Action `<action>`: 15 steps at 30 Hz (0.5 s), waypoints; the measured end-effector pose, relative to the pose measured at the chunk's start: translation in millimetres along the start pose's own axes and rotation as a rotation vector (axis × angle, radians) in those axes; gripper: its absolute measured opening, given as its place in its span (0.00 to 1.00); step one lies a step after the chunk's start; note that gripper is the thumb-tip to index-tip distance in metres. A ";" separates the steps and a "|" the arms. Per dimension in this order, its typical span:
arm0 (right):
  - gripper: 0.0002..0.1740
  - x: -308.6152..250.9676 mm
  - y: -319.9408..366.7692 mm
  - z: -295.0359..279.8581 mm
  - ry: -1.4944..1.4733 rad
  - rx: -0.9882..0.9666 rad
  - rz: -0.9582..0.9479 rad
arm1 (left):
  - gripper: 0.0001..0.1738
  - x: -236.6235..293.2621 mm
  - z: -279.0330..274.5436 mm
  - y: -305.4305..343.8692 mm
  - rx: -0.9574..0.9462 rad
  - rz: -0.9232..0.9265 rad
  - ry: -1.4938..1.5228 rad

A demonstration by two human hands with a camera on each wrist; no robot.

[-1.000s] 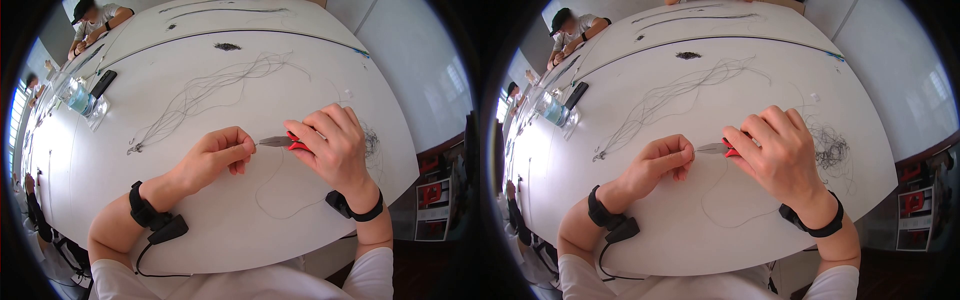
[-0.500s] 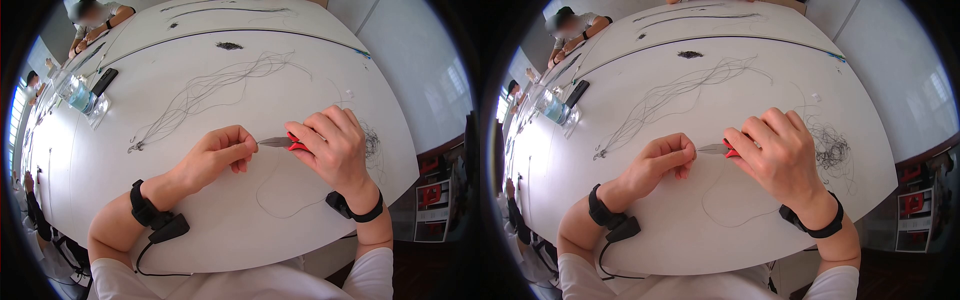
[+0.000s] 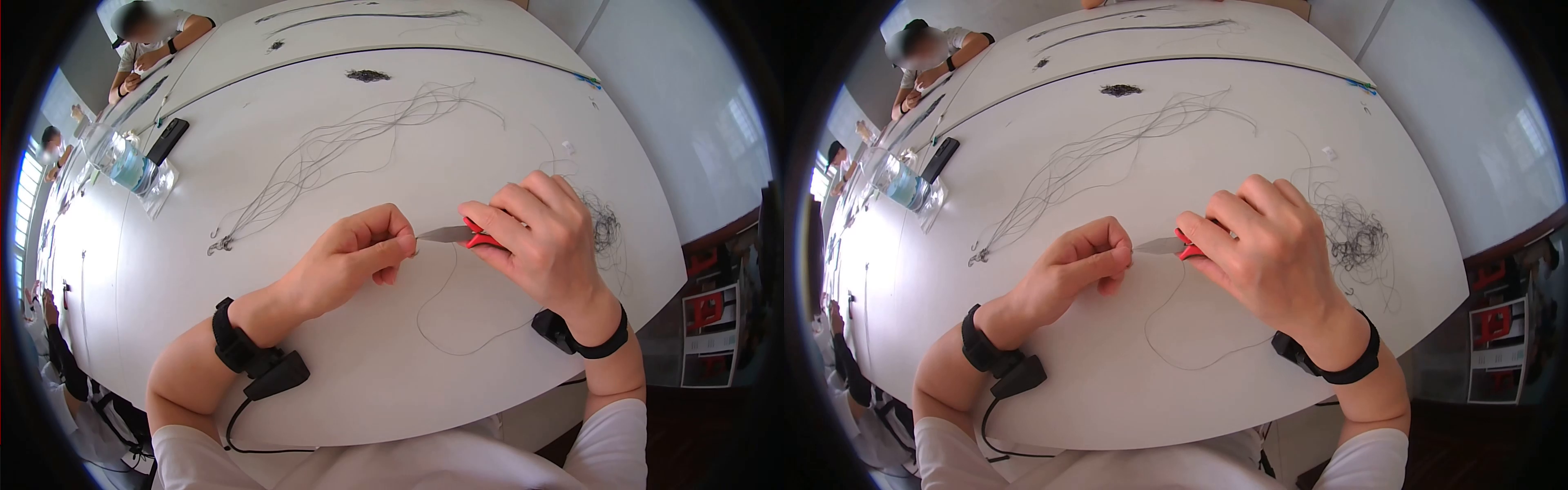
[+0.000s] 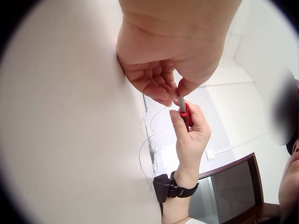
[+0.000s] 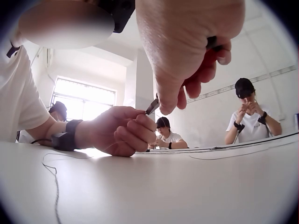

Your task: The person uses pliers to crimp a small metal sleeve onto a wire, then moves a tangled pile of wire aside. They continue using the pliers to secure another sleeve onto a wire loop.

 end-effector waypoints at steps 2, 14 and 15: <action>0.20 1.1 0.4 0.4 -0.008 -0.007 0.004 | 0.08 -0.4 0.0 0.2 -0.004 0.005 -0.003; 0.17 3.2 2.9 0.5 -0.090 -0.105 0.075 | 0.07 -2.5 1.2 -0.7 -0.035 0.058 -0.048; 0.17 3.9 2.5 -0.2 -0.091 -0.113 0.085 | 0.07 -2.8 2.5 -1.1 0.010 0.060 -0.047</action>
Point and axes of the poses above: each hand's wrist, its own y-axis away from the middle knuckle, its own z-axis out of the palm, x = y × z, the point moved 1 cm from there along -y, towards the middle knuckle, and after that the axes turned 3 degrees about z, right-handed, at the moved point
